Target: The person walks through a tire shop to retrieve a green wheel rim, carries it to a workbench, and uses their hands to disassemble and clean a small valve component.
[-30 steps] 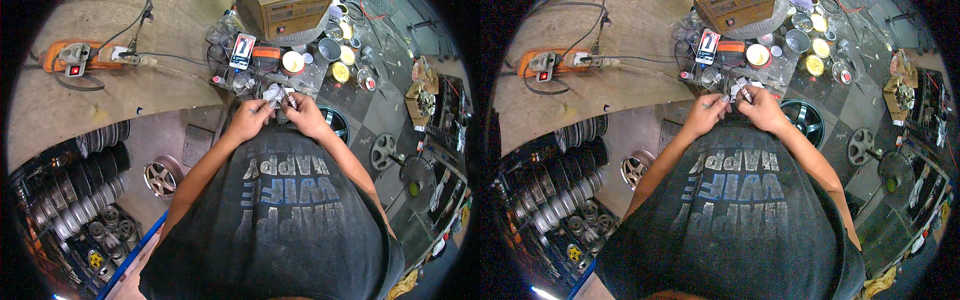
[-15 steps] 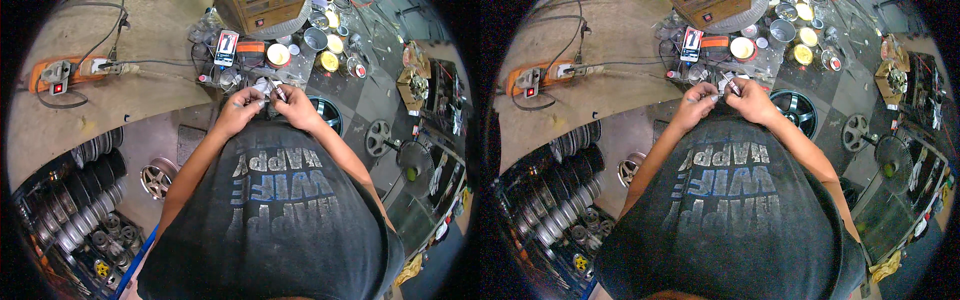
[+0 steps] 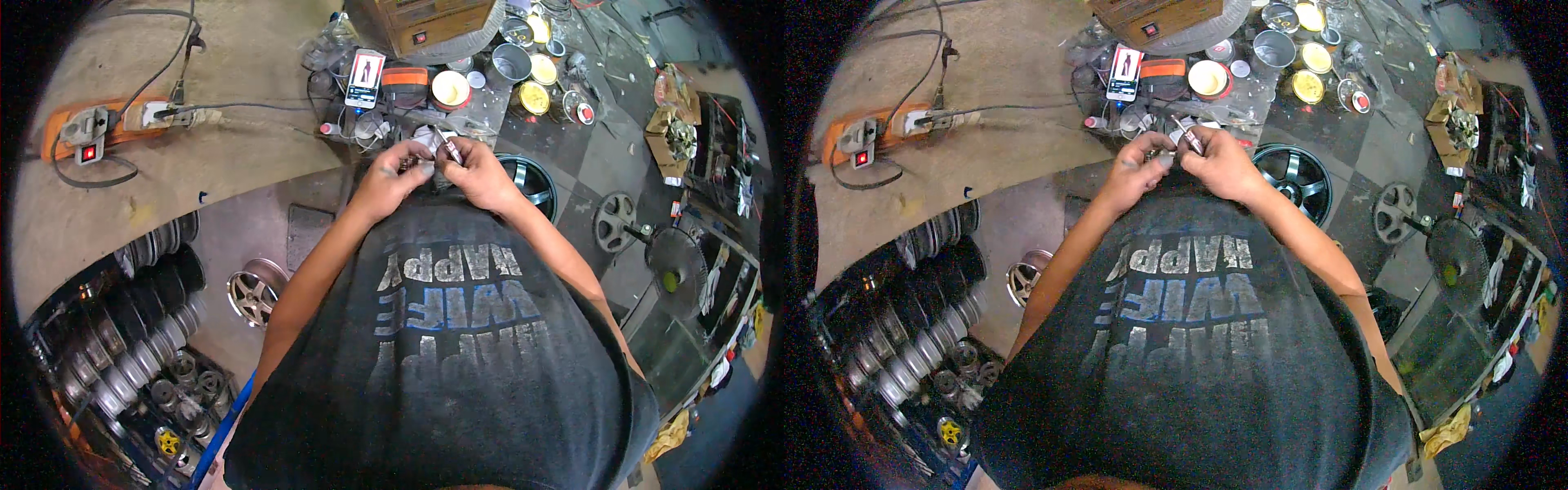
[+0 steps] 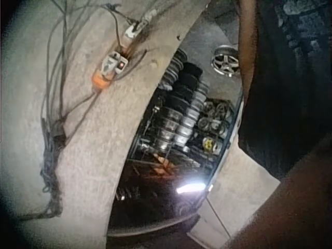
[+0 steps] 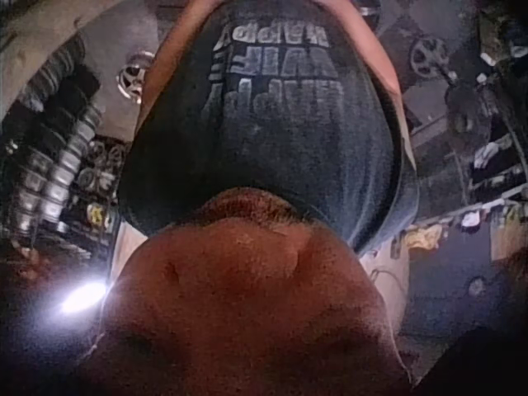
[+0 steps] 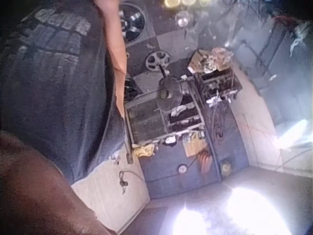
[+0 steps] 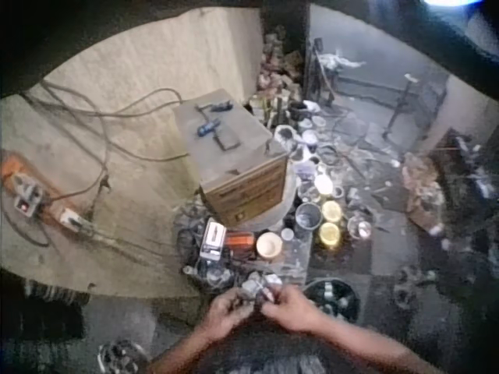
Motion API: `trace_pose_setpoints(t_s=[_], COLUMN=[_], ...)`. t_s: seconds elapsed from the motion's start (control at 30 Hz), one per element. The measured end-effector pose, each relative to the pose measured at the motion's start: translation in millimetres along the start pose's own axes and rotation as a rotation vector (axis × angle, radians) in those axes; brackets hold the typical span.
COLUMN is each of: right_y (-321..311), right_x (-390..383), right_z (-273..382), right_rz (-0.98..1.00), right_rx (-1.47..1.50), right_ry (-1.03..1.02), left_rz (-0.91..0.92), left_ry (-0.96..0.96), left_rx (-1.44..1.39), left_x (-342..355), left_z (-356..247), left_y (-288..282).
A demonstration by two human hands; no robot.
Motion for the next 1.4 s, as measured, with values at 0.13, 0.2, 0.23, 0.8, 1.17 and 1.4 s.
trace_pose_setpoints(t_s=[0.13,0.2,0.23,0.8,1.17,1.4], right_y=[3,2,3,-5,-11,-10], right_x=[-1,-1,-1,-15,-17,-16], right_z=[-6,-6,-7,-23,-31,-26], right_rz=[-0.009,-0.015,-0.007,-0.026,-0.058,-0.053], right_rx=[0.001,0.061,0.055,0.095,0.136,0.022], right_ry=[0.009,0.009,0.006,0.082,0.074,0.042], left_rz=[-0.006,0.024,0.071,0.119,0.091,0.071], left_ry=[0.217,-0.05,-0.075,-0.121,-0.189,0.034], left_rx=[0.21,0.019,0.006,-0.013,-0.031,0.076], left_x=[-2,0,1,7,8,5], left_z=[-12,8,13,16,16,3], left_y=[2,0,-1,13,19,14])
Point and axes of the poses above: each hand's wrist, its own x-axis towards the middle knuckle, its own y-axis out of the palm, z = x × y, the point moved 6 cm from there along x, towards the middle knuckle, and after that the axes turned 2 degrees about x, right-handed, at the moved point
